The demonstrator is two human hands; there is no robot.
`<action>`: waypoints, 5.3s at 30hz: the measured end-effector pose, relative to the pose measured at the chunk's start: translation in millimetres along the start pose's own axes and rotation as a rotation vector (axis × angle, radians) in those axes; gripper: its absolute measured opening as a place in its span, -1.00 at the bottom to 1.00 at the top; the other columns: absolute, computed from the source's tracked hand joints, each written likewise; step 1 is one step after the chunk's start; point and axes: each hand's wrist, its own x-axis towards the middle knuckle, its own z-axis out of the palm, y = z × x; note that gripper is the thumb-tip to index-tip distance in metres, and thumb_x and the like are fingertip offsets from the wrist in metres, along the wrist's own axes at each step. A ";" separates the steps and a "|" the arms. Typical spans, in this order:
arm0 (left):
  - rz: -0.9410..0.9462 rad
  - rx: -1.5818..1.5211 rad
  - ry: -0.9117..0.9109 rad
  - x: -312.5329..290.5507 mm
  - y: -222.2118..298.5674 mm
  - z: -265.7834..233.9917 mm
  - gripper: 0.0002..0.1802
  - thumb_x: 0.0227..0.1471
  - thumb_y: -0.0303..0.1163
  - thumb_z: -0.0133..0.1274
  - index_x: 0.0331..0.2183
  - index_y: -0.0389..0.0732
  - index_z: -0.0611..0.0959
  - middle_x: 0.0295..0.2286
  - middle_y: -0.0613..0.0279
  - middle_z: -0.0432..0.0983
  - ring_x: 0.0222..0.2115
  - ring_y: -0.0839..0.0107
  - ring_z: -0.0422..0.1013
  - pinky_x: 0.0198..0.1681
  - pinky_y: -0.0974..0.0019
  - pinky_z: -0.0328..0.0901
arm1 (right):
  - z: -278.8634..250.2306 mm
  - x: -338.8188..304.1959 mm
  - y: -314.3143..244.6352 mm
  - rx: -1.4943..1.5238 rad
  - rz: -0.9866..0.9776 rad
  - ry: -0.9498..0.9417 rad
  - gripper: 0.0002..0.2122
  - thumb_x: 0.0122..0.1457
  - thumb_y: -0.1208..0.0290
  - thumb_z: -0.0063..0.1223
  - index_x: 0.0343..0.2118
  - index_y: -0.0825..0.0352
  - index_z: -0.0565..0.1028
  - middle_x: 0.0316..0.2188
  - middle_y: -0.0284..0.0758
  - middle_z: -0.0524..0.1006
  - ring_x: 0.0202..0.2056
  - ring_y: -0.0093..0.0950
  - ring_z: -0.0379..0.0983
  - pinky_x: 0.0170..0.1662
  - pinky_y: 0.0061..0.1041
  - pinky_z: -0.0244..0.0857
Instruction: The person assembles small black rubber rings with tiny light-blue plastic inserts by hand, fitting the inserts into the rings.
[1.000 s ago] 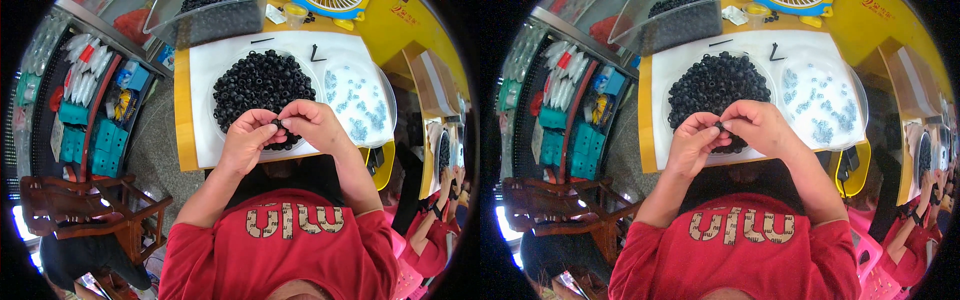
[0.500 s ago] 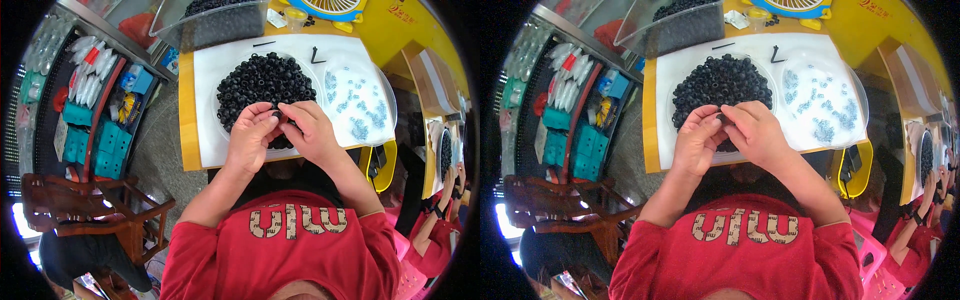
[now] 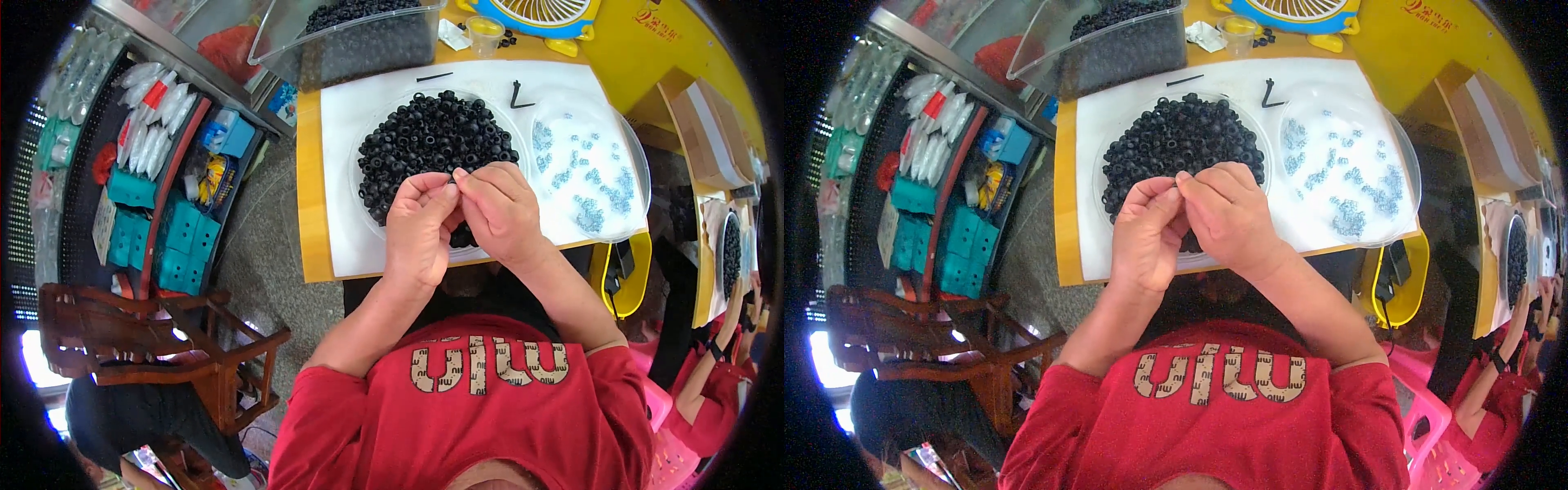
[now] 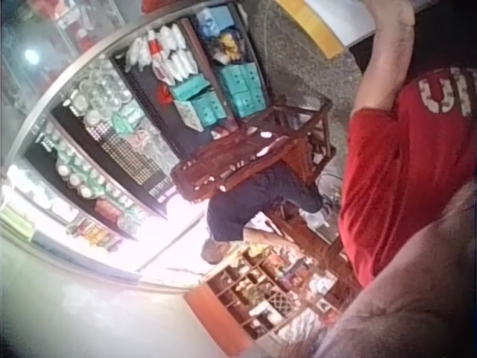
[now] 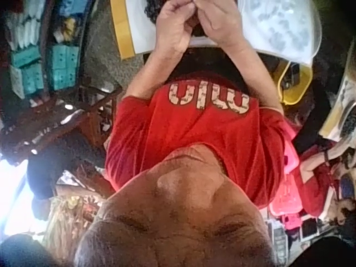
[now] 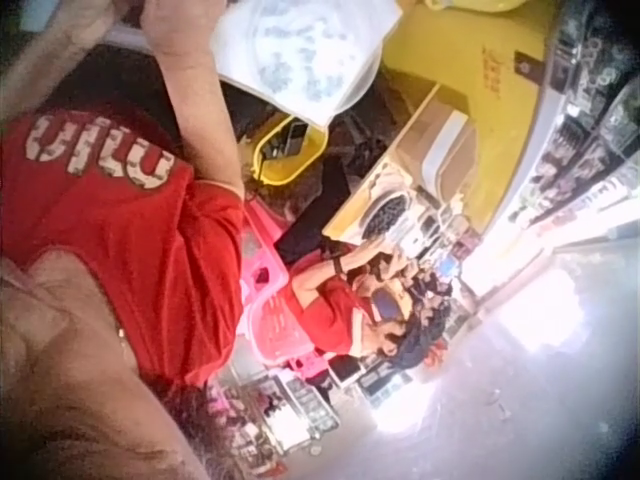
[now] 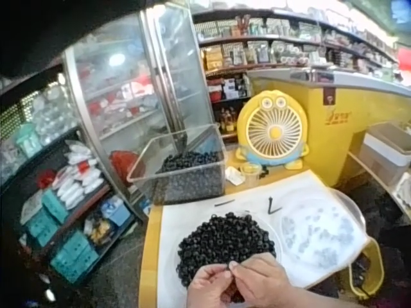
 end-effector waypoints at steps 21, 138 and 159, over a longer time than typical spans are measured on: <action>-0.190 0.275 -0.292 13.4 23.3 -10.4 -0.69 -0.07 -0.55 -0.14 -0.19 -0.32 0.37 -0.45 0.16 0.39 -0.45 0.42 0.39 -0.35 0.38 0.36 | -143.8 -48.5 65.8 0.403 0.946 0.386 -0.85 -0.03 0.56 -0.10 -0.36 0.43 0.44 -0.51 -0.35 0.45 -0.48 -0.64 0.35 -0.38 -0.71 0.22; 0.606 2.015 -0.164 67.6 45.0 3.7 -0.83 -0.17 -0.38 -0.08 -0.43 -0.18 0.53 -0.46 0.13 0.43 -0.39 0.21 0.36 -0.32 0.27 0.24 | -108.8 -41.6 61.3 1.040 1.061 0.189 -0.90 -0.06 0.60 -0.09 -0.42 0.38 0.39 -0.52 -0.31 0.44 -0.51 -0.57 0.39 -0.42 -0.59 0.31; 0.587 1.977 -0.195 89.9 31.3 4.5 -0.80 -0.19 -0.42 -0.07 -0.39 -0.21 0.47 -0.51 0.15 0.44 -0.47 0.27 0.38 -0.42 0.26 0.28 | -71.8 -20.2 25.9 1.063 1.018 -0.017 -0.91 -0.05 0.60 -0.08 -0.43 0.40 0.38 -0.56 -0.35 0.42 -0.54 -0.60 0.36 -0.44 -0.63 0.29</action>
